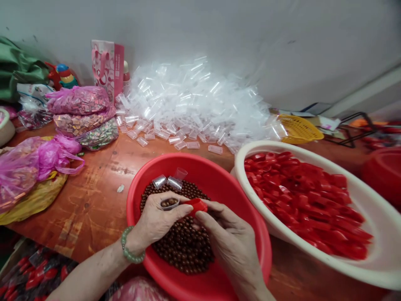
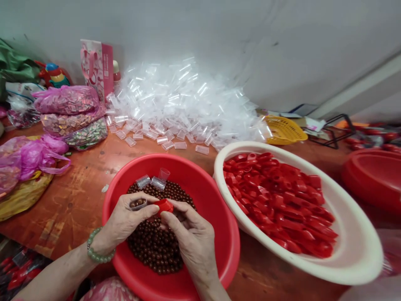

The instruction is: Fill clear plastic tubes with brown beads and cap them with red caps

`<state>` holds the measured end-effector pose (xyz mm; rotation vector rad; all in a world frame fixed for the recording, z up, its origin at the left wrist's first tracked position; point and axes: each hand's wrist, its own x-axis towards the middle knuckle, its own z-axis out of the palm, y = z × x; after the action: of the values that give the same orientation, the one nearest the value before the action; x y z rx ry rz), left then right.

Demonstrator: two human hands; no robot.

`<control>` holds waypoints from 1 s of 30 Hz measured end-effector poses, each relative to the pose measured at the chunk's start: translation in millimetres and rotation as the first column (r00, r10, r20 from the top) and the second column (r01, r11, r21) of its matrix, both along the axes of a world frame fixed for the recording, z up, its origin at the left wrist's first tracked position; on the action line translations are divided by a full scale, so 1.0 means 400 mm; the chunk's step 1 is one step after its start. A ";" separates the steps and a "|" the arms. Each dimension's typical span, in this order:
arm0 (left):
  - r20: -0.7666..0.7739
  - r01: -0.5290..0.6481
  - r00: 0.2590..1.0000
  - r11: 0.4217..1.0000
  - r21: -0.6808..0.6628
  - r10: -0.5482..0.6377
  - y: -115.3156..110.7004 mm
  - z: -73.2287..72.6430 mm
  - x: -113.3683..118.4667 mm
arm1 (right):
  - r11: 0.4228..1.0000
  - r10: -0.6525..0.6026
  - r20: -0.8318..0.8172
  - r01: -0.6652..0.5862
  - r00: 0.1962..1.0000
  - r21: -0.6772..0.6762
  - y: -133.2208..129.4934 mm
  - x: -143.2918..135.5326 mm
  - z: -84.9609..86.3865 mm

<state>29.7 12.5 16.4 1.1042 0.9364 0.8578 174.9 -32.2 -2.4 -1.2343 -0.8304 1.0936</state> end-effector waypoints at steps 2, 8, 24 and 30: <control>0.002 -0.001 1.000 1.000 0.029 0.001 -0.002 -0.002 0.003 | 1.000 -0.031 -0.018 0.031 0.999 0.003 0.000 -0.005 -0.012; -0.028 0.047 0.999 0.997 0.059 -0.046 -0.007 -0.003 0.005 | 0.996 -0.092 0.177 0.093 0.980 0.005 -0.004 -0.001 -0.006; -0.064 0.309 0.949 0.951 -0.019 -0.310 -0.018 0.003 -0.029 | 0.987 0.049 0.427 -0.110 0.903 0.119 0.004 0.054 0.058; 0.018 0.354 0.935 0.934 -0.042 -0.354 -0.024 0.006 -0.025 | 0.929 0.078 0.572 -0.268 0.817 0.256 0.020 0.059 0.082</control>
<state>19.5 3.0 19.0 1.1835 0.7138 0.5424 198.4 -24.3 30.2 -1.2159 -1.5368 0.6898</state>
